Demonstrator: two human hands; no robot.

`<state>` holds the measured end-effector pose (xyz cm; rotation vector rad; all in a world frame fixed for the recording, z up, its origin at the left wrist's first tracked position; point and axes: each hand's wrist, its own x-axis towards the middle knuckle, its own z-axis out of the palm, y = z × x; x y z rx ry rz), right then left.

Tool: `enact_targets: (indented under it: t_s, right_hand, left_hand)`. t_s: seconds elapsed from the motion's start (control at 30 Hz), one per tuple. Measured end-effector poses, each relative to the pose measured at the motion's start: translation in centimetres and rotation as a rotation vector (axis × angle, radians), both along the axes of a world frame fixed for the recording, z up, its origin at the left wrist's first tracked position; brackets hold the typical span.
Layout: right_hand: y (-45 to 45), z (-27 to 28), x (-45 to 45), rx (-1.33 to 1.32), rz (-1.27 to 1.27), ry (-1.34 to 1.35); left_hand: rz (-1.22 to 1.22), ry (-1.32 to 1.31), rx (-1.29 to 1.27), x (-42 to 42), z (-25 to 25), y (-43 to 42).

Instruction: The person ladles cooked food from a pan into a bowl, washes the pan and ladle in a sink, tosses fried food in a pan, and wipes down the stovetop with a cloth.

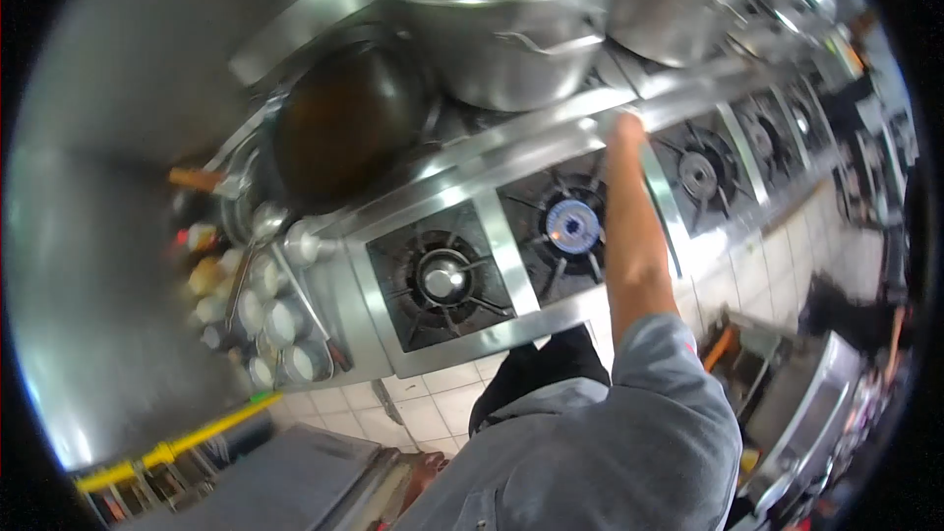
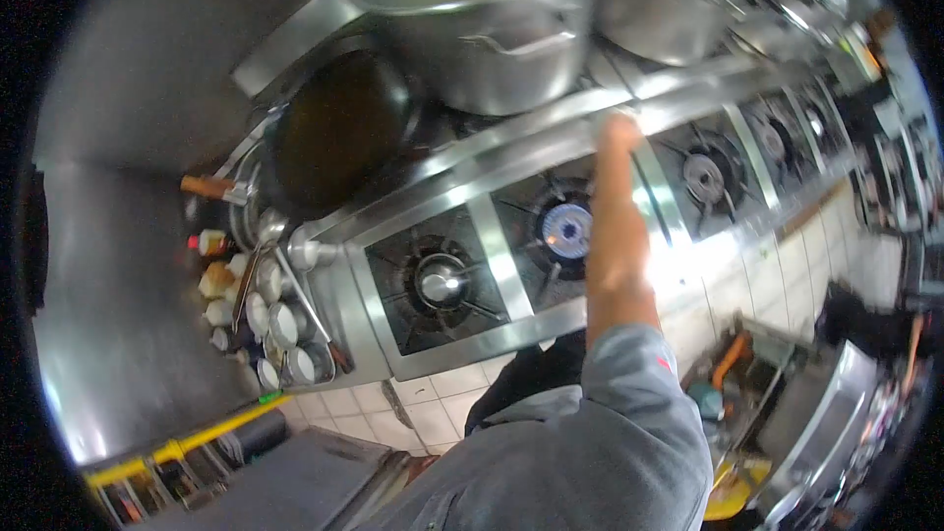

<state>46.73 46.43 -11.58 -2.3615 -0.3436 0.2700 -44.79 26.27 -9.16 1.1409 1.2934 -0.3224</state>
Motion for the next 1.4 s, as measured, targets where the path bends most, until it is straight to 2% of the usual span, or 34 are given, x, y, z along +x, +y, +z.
enact_targets:
  t_s: [0.03, 0.13, 0.17, 0.2, 0.23, 0.27, 0.3, 0.33, 0.4, 0.47, 0.57, 0.6, 0.67, 0.73, 0.77, 0.83, 0.87, 0.9, 0.93, 1.0, 1.03, 1.07, 1.1, 1.13, 1.17, 1.2, 1.23, 1.27, 1.33, 1.4]
  right_hand:
    - [-0.2, 0.6, -0.8, -0.06, 0.06, -0.088]
    - [-2.8, 0.0, -3.7, -0.275, 0.224, -0.164]
    - [-3.9, -0.2, -3.5, -0.23, 0.201, -0.14]
    - [-5.1, -0.2, -2.7, -0.065, 0.086, -0.096]
    - [-5.6, 2.3, -3.6, 0.348, -0.263, 0.083]
    - [-7.6, 6.5, -4.1, 0.372, -0.164, -0.146]
    - [-9.0, 8.2, -3.1, 0.144, -0.064, -0.132]
    - [-11.0, 8.4, -1.7, -0.093, 0.033, -0.125]
    - [-15.1, -0.8, 0.6, -0.33, 0.337, -0.433]
    - [-21.3, -8.1, -0.8, 0.275, 0.4, -0.517]
    - [-33.2, -6.5, -6.7, 0.225, 0.459, -0.265]
    - [-37.7, -5.3, -7.1, 0.143, 0.609, -0.246]
    - [-43.8, -4.3, -3.3, 0.2, 0.838, -0.35]
    - [-47.6, -6.9, 3.0, 0.253, 0.591, 0.072]
    - [-48.8, -6.6, 7.5, 0.053, 0.573, 0.082]
    - [-52.4, -9.7, 15.5, 0.051, 0.331, -0.078]
    - [-53.3, -5.8, 18.2, -0.295, 0.476, -0.434]
    - [-55.1, -4.8, 20.0, -0.12, 0.411, -0.444]
    - [-56.1, -5.3, 21.6, -0.264, 0.308, -0.652]
    - [-55.5, -5.9, 19.2, -0.488, -0.066, -0.621]
    - [-55.9, -13.0, 18.4, -0.255, -0.152, -0.579]
    - [-53.5, -12.7, 14.5, -0.24, -0.148, -0.547]
    - [-50.6, -10.1, 10.2, -0.201, -0.141, -0.442]
    - [-48.6, -8.3, 5.8, -0.125, -0.096, -0.41]
    - [-47.0, -6.3, 1.7, 0.0, -0.071, -0.263]
    - [-46.0, -4.1, -1.6, 0.126, 0.013, -0.268]
    - [-46.6, -2.9, -3.3, 0.127, 0.214, -0.217]
    - [-47.1, -2.3, -4.2, 0.129, 0.403, -0.151]
    - [-49.7, -3.2, -0.9, 0.2, 0.606, -0.14]
    - [-53.2, -5.5, 5.0, 0.196, 0.605, -0.303]
  left_hand:
    - [-0.012, 0.047, -0.081, 0.1, 0.6, 1.4]
    - [-0.158, 0.013, -0.018, 2.6, 2.4, 6.4]
    - [0.276, 0.036, -0.074, 3.2, 1.5, 8.0]
    - [0.502, 0.064, -0.092, 3.8, 1.9, 8.5]
    - [0.734, 0.083, -0.087, 4.2, 2.4, 9.1]
    - [0.673, 0.04, 0.07, 5.6, 3.2, 9.2]
    - [0.603, -0.005, 0.216, 7.0, 3.9, 8.7]
    - [0.598, 0.003, 0.218, 7.3, 4.2, 7.6]
    - [0.538, 0.058, 0.187, 8.7, 4.3, 4.7]
    - [0.431, 0.127, 0.119, 11.0, 2.9, 1.6]
    - [0.221, 0.209, 0.01, 14.8, 2.2, -3.6]
    - [0.171, 0.224, -0.017, 16.3, 2.4, -4.9]
    - [0.129, 0.245, -0.043, 19.4, 3.1, -6.3]
    - [0.113, 0.264, -0.046, 21.7, 3.9, -7.3]
    - [0.101, 0.272, -0.049, 22.8, 4.3, -7.7]
    - [0.077, 0.272, -0.051, 25.0, 4.7, -8.1]
    - [0.071, 0.27, -0.051, 25.8, 4.8, -8.5]
    - [0.061, 0.263, -0.052, 26.7, 4.7, -8.5]
    - [0.053, 0.258, -0.053, 27.7, 4.3, -8.5]
    - [0.039, 0.226, -0.074, 29.9, 3.1, -9.0]
    - [0.036, 0.208, -0.084, 31.2, 2.2, -9.1]
    - [0.042, 0.182, -0.1, 32.4, 0.8, -9.3]
    - [0.052, 0.158, -0.116, 33.7, -0.7, -9.3]
    - [0.065, 0.14, -0.133, 34.8, -2.1, -9.3]
    - [0.073, 0.119, -0.149, 36.1, -3.6, -9.5]
    - [0.09, 0.099, -0.167, 37.3, -4.9, -9.7]
    - [0.099, 0.083, -0.18, 38.3, -6.0, -9.7]
    - [0.105, 0.073, -0.197, 39.2, -6.7, -9.6]
    - [0.117, 0.049, -0.219, 40.7, -7.8, -9.6]
    - [0.118, 0.055, -0.215, 42.0, -7.9, -9.3]
